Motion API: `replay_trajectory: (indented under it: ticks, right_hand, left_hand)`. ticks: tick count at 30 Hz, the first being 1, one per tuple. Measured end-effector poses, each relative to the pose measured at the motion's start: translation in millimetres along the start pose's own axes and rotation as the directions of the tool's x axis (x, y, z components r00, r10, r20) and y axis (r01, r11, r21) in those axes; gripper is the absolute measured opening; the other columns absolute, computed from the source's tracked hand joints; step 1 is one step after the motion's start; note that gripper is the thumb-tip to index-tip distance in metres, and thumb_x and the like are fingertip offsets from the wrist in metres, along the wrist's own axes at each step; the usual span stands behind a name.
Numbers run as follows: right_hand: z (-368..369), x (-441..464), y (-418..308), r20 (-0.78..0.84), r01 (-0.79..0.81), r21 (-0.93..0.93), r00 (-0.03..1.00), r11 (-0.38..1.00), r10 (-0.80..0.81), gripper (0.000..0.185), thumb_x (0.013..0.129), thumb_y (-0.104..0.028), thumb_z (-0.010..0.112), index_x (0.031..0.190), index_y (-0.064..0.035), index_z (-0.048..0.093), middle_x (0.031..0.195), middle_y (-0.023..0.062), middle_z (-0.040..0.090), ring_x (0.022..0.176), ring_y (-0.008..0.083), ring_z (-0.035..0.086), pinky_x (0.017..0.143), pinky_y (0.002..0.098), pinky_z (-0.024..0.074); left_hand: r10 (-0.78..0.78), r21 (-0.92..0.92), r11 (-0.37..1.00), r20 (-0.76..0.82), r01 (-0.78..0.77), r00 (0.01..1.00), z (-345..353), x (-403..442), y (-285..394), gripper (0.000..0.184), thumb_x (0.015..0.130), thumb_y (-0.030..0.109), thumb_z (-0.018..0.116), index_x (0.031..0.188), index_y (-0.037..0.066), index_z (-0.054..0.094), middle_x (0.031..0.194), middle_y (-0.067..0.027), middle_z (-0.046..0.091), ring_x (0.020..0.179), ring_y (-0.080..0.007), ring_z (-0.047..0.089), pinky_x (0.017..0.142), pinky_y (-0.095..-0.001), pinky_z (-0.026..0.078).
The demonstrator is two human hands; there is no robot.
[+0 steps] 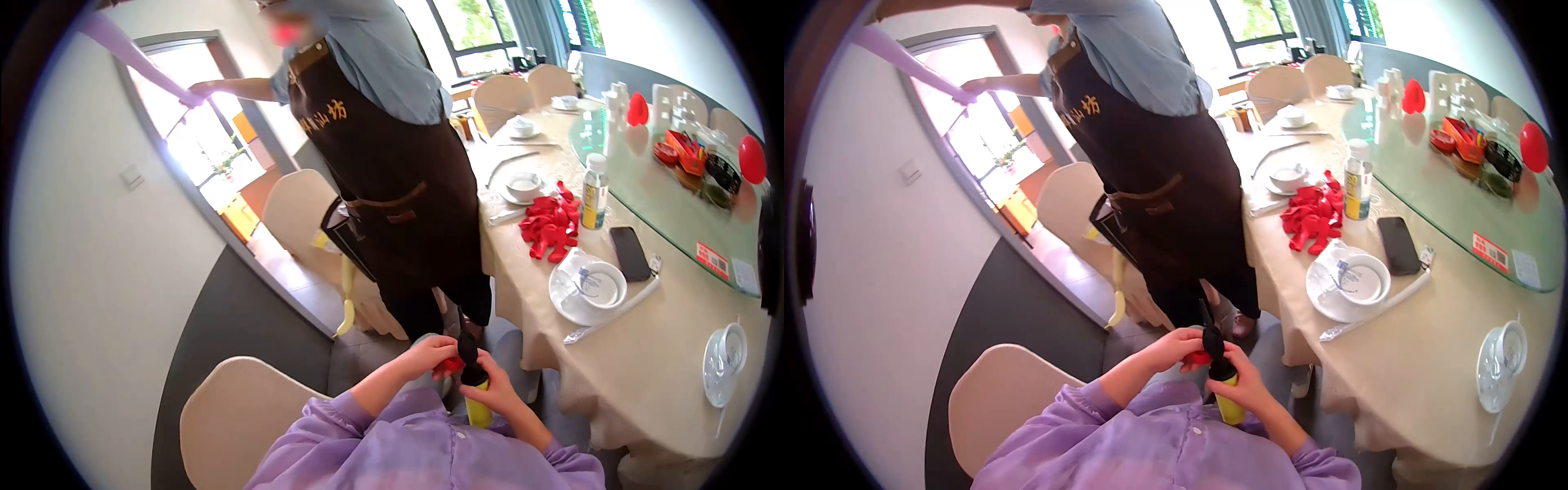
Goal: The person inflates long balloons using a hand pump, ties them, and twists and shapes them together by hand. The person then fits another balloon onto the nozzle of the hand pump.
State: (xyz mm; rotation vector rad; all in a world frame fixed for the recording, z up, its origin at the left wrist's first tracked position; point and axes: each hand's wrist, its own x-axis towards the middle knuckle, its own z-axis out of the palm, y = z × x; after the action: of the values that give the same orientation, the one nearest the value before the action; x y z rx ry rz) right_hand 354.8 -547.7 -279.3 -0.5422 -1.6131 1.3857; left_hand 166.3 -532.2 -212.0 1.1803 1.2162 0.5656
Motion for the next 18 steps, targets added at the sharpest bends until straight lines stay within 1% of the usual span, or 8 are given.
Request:
replay_trajectory:
  ticks: [6,9,10,12,14,16,17,18]
  right_hand:
    - [-6.4,0.5,-6.8,0.025,-0.014,-0.056,1.0,0.998,0.015,0.039,0.067,-0.012,0.071,0.1,-0.0014,0.052,0.098,0.0065,0.054,0.09,0.0158,0.054,0.078,0.0272,0.0427]
    - [-8.3,17.1,-4.3,0.03,-0.095,0.147,0.995,0.985,0.091,0.032,0.069,-0.007,0.069,0.095,-0.0035,0.052,0.079,0.0003,0.053,0.072,0.0077,0.05,0.065,0.0228,0.0424]
    - [-7.9,24.6,-3.1,0.025,-0.11,0.18,0.994,0.977,0.107,0.032,0.069,-0.007,0.069,0.095,-0.0034,0.051,0.08,0.0008,0.053,0.073,0.0074,0.05,0.066,0.0227,0.0424]
    - [-6.9,42.7,3.1,0.038,-0.102,0.216,0.995,0.971,0.096,0.032,0.07,-0.007,0.069,0.097,-0.0029,0.051,0.081,0.0008,0.053,0.074,0.0073,0.05,0.067,0.0225,0.0427]
    - [0.2,59.1,8.1,0.056,-0.111,0.362,0.994,0.926,0.098,0.032,0.072,-0.007,0.068,0.099,-0.0023,0.052,0.082,0.0011,0.054,0.074,0.0074,0.051,0.068,0.0221,0.0434]
    - [6.9,73.3,0.9,0.093,-0.15,0.427,0.988,0.892,0.122,0.032,0.073,-0.005,0.066,0.101,-0.0014,0.051,0.085,0.003,0.056,0.075,0.0092,0.055,0.068,0.0227,0.045]
    - [10.1,79.9,-0.8,0.1,-0.178,0.476,0.984,0.861,0.148,0.032,0.073,-0.004,0.066,0.101,-0.001,0.051,0.086,0.004,0.057,0.075,0.0105,0.057,0.067,0.023,0.0456]
    - [13.7,85.8,-2.8,0.11,-0.206,0.523,0.978,0.827,0.175,0.031,0.073,-0.004,0.065,0.101,-0.0006,0.051,0.087,0.0051,0.057,0.075,0.0118,0.058,0.067,0.0234,0.0463]
  left_hand:
    - [-0.1,0.07,0.992,-0.014,0.101,0.995,13.7,-1.3,15.0,0.022,0.088,0.026,0.051,0.083,0.005,0.057,0.059,-0.0006,0.052,0.046,-0.0073,0.05,0.037,-0.0186,0.035]
    - [0.046,0.059,0.997,-0.118,-0.04,0.992,8.9,5.5,15.3,0.022,0.089,0.026,0.051,0.083,0.005,0.056,0.061,-0.0022,0.055,0.046,-0.008,0.051,0.039,-0.0189,0.037]
    - [0.046,0.056,0.998,-0.152,-0.038,0.987,6.5,5.5,15.8,0.022,0.089,0.026,0.051,0.083,0.005,0.056,0.061,-0.0022,0.055,0.046,-0.008,0.051,0.039,-0.0189,0.037]
    - [0.193,-0.087,0.97,-0.298,-0.228,0.935,-1.4,5.7,19.4,0.022,0.09,0.024,0.049,0.083,0.005,0.056,0.06,-0.0021,0.055,0.045,-0.0087,0.05,0.04,-0.0195,0.038]
    - [0.15,-0.12,0.973,-0.328,-0.199,0.933,-12.1,-0.4,22.4,0.022,0.091,0.025,0.049,0.087,0.005,0.056,0.068,-0.0035,0.058,0.054,-0.0094,0.053,0.05,-0.0205,0.043]
    - [0.264,-0.343,0.834,-0.441,-0.433,0.858,-17.2,-1.2,12.8,0.026,0.09,0.029,0.051,0.097,0.004,0.055,0.083,-0.0047,0.06,0.07,-0.0096,0.056,0.062,-0.022,0.045]
    - [0.238,-0.283,0.865,-0.495,-0.414,0.835,-18.9,-2.8,6.8,0.032,0.09,0.032,0.051,0.107,0.004,0.052,0.094,-0.0031,0.058,0.083,-0.0096,0.054,0.07,-0.0233,0.044]
    - [0.229,-0.28,0.864,-0.519,-0.417,0.824,-15.2,-5.1,7.9,0.032,0.09,0.032,0.051,0.107,0.004,0.052,0.094,-0.0031,0.058,0.083,-0.0096,0.054,0.07,-0.0233,0.044]
